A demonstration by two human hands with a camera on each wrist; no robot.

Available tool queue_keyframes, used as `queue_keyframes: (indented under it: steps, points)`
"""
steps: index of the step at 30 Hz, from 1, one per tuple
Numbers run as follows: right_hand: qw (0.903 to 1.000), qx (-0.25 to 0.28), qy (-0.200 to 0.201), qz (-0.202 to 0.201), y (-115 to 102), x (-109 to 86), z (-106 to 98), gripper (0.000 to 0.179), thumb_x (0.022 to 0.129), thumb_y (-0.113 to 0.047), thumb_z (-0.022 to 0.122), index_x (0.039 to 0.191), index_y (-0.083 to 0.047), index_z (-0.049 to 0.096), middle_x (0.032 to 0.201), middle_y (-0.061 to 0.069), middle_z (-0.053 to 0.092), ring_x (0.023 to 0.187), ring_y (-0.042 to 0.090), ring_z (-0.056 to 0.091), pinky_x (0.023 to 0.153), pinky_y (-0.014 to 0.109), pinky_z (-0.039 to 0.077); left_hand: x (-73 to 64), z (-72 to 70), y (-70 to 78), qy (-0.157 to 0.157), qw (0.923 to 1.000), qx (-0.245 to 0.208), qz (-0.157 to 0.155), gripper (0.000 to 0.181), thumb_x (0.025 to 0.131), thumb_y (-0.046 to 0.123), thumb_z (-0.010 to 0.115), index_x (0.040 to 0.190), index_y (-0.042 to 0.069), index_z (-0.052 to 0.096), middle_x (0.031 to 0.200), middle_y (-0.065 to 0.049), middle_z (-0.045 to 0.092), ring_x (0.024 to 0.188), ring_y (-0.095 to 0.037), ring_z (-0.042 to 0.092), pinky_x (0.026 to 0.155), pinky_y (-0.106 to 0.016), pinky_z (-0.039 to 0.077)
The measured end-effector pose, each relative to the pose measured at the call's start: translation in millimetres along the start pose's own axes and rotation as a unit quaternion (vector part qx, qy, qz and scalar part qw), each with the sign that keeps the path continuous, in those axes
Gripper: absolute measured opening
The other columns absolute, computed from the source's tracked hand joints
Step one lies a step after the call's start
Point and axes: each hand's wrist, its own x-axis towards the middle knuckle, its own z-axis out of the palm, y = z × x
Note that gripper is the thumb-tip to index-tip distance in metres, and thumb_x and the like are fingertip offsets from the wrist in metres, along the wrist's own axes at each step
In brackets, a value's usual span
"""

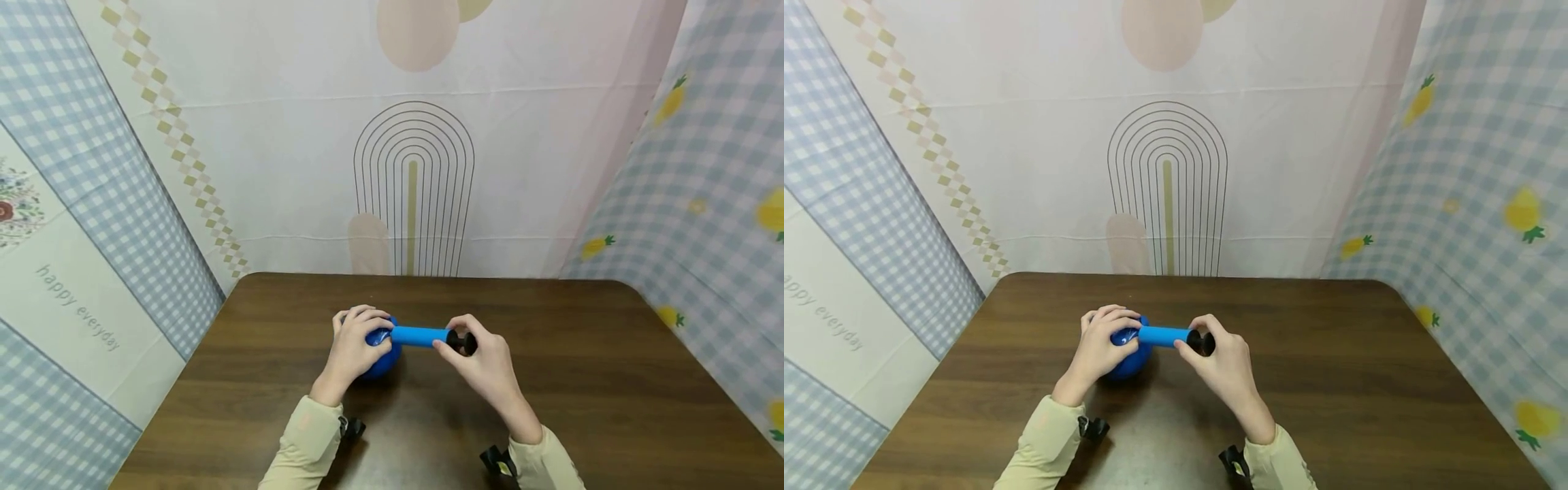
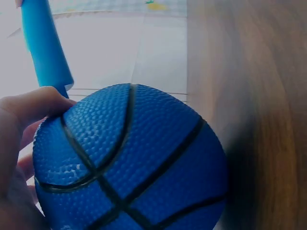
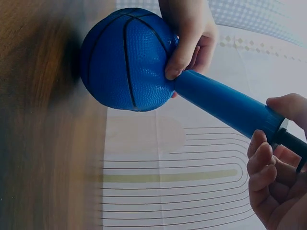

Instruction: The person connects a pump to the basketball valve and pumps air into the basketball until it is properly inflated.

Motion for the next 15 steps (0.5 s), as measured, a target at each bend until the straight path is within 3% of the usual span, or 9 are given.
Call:
queue_keyframes:
  steps: [6,15]
  points:
    - [0.9997,-0.013,0.018,-0.013,-4.2,-0.2,-1.2,0.031,0.076,-0.021,0.084,0.097,-0.015,0.062,0.061,-0.01,0.048,0.05,-0.001,0.039,0.049,0.02,0.034,-0.9,2.1,-1.5,0.009,0.9999,0.004,0.0,0.016,0.075,0.019,0.076,0.091,0.021,0.076,0.109,0.005,0.072,0.115,-0.022,0.054,0.098,-0.057,0.028]
    - [0.9983,-0.024,0.032,-0.043,-8.6,-3.1,-2.9,0.031,0.074,-0.019,0.085,0.096,-0.014,0.063,0.06,-0.01,0.045,0.047,-0.003,0.034,0.046,0.019,0.031,-1.8,5.1,-4.2,-0.001,0.9995,-0.029,-0.016,0.017,0.075,0.02,0.076,0.092,0.021,0.076,0.11,0.003,0.072,0.117,-0.023,0.055,0.104,-0.058,0.026]
